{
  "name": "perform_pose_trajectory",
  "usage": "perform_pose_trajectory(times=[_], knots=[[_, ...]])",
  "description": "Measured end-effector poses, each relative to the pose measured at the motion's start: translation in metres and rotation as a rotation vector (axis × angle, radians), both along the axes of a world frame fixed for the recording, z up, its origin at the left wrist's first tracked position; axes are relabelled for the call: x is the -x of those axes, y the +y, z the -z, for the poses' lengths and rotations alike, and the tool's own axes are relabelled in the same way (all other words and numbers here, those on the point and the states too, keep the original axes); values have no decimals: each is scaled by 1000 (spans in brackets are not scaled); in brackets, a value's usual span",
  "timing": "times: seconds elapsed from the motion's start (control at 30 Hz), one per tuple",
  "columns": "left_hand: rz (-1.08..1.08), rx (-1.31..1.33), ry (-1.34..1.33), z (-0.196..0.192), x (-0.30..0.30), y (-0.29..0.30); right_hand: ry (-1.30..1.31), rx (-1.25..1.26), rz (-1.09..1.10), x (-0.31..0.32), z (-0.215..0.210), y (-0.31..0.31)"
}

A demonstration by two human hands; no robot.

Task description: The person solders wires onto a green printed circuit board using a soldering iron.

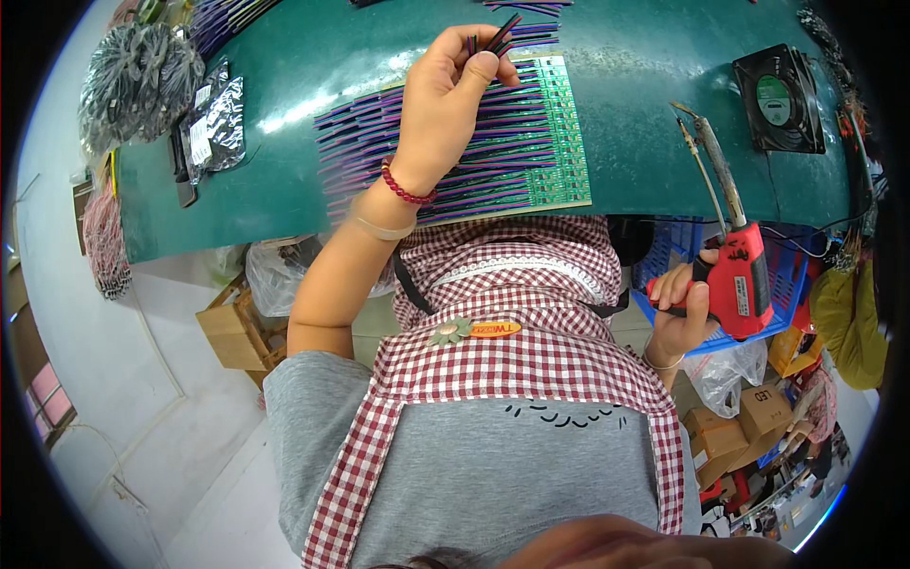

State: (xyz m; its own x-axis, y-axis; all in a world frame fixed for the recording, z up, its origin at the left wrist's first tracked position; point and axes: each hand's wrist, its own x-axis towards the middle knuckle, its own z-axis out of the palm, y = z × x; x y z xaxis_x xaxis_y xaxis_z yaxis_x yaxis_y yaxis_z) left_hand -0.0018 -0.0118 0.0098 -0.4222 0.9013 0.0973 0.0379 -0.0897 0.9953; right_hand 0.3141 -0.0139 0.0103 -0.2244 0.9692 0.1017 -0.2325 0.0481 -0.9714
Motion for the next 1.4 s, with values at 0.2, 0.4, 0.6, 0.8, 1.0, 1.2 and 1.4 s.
perform_pose_trajectory(times=[0.2, 0.4, 0.6, 0.8, 1.0, 1.2, 1.4], knots=[[81, -14, -59, -1, 1, -6, 38, 30, 23, 2, 1, -1], [54, 14, 34, 7, 0, -5, 40, 47, 12, 4, -1, 0], [67, 146, 97, -10, 14, 22, 53, 27, 14, 2, -1, 0], [30, -40, 477, 1, 27, 73, 63, 20, 23, 5, -4, -5], [20, -118, 878, -25, 15, 63, 59, 48, 70, 1, 0, -5], [236, 5, 782, -27, -13, -4, 17, 81, 60, -4, 1, -3], [294, 367, 448, -30, -37, -37, 22, 59, -33, 1, 1, -4]])
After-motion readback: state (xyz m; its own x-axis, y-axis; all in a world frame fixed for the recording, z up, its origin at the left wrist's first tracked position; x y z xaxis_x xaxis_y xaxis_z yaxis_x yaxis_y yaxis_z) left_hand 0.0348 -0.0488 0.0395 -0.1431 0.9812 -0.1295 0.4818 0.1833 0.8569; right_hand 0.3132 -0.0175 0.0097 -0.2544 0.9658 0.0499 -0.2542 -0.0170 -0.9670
